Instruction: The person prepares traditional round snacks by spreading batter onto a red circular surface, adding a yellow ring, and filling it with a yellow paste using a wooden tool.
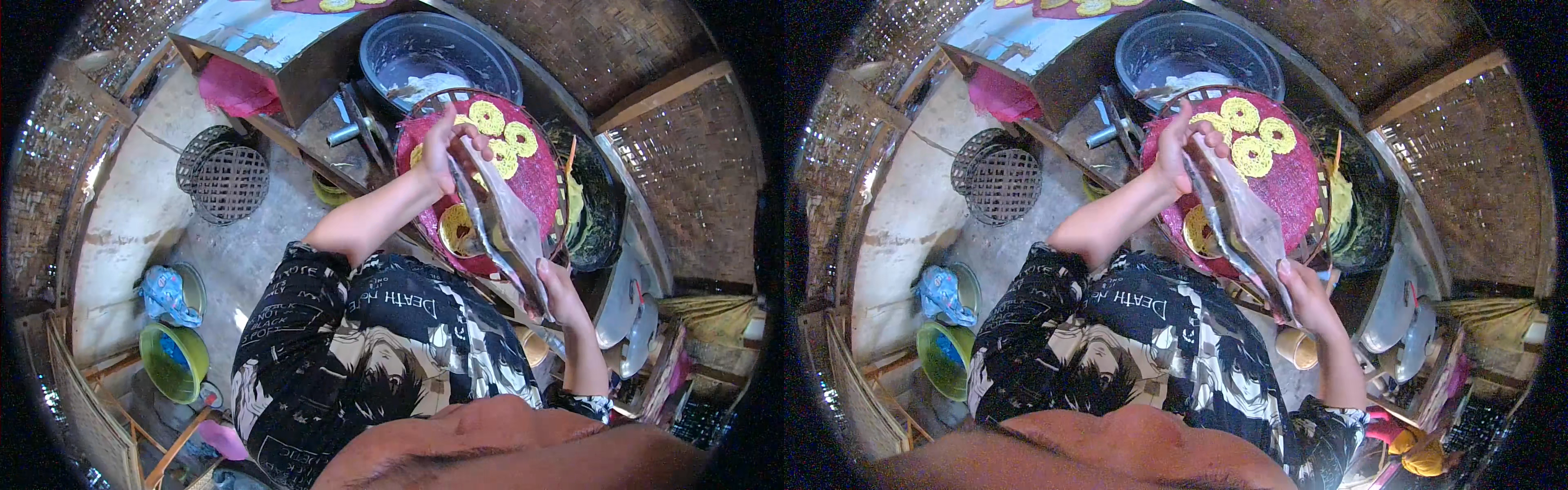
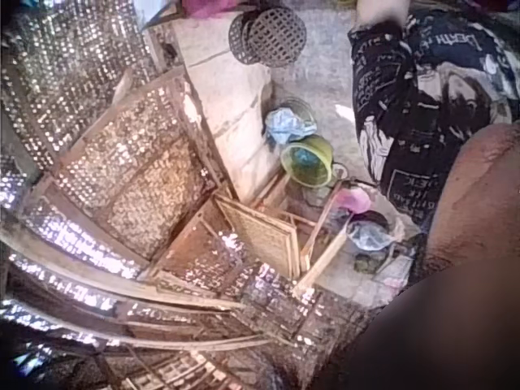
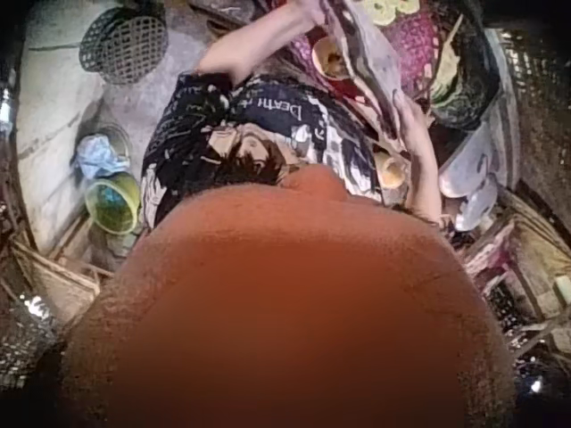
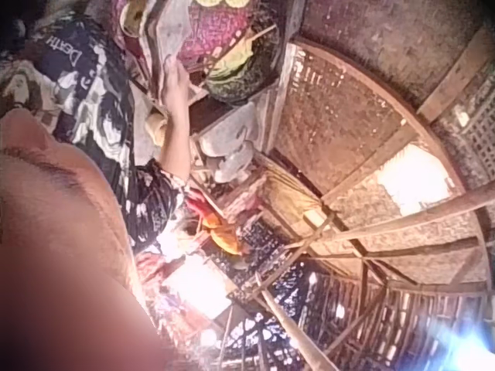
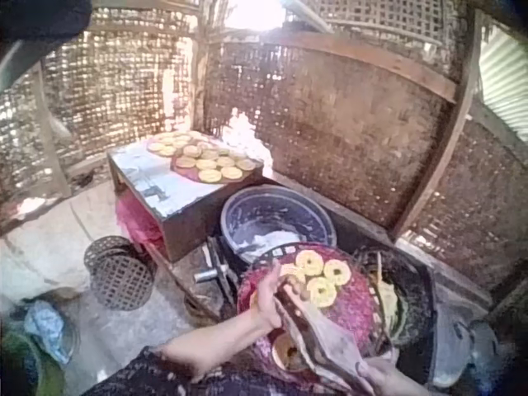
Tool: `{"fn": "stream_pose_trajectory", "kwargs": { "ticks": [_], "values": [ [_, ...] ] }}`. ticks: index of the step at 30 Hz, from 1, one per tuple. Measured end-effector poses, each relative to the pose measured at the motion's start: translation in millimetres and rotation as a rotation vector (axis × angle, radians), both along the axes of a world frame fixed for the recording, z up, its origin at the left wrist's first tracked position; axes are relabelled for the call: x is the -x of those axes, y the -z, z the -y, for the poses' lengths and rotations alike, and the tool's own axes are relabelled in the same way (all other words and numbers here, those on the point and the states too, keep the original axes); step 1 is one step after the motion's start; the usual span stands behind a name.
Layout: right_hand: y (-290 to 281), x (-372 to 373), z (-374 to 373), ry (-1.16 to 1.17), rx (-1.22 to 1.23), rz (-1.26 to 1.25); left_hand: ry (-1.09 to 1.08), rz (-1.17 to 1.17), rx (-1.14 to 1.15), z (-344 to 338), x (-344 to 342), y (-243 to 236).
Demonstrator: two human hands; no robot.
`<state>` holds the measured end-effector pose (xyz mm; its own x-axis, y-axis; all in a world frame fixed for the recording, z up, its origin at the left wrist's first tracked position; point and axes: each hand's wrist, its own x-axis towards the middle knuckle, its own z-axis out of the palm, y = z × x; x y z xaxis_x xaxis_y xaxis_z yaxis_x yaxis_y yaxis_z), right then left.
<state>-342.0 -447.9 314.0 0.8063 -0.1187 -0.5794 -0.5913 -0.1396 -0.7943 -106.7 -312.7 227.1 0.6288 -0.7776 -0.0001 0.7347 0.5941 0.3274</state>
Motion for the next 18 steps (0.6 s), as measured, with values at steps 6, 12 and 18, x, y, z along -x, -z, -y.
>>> {"fn": "stream_pose_trajectory", "kwargs": {
  "ticks": [6,12,18],
  "values": [
    [11.5,-13.0,-19.3,-0.037,-0.025,0.049,-0.003,0.071,0.012,-21.3,-16.5,-11.1],
    [15.8,-37.6,-14.4,0.111,0.013,0.370,0.201,0.403,0.171,-38.1,-45.3,-40.7],
    [20.6,-68.1,-32.8,-0.044,0.017,0.416,-0.314,1.297,-0.882,-17.5,5.4,16.6]
  ]
}}
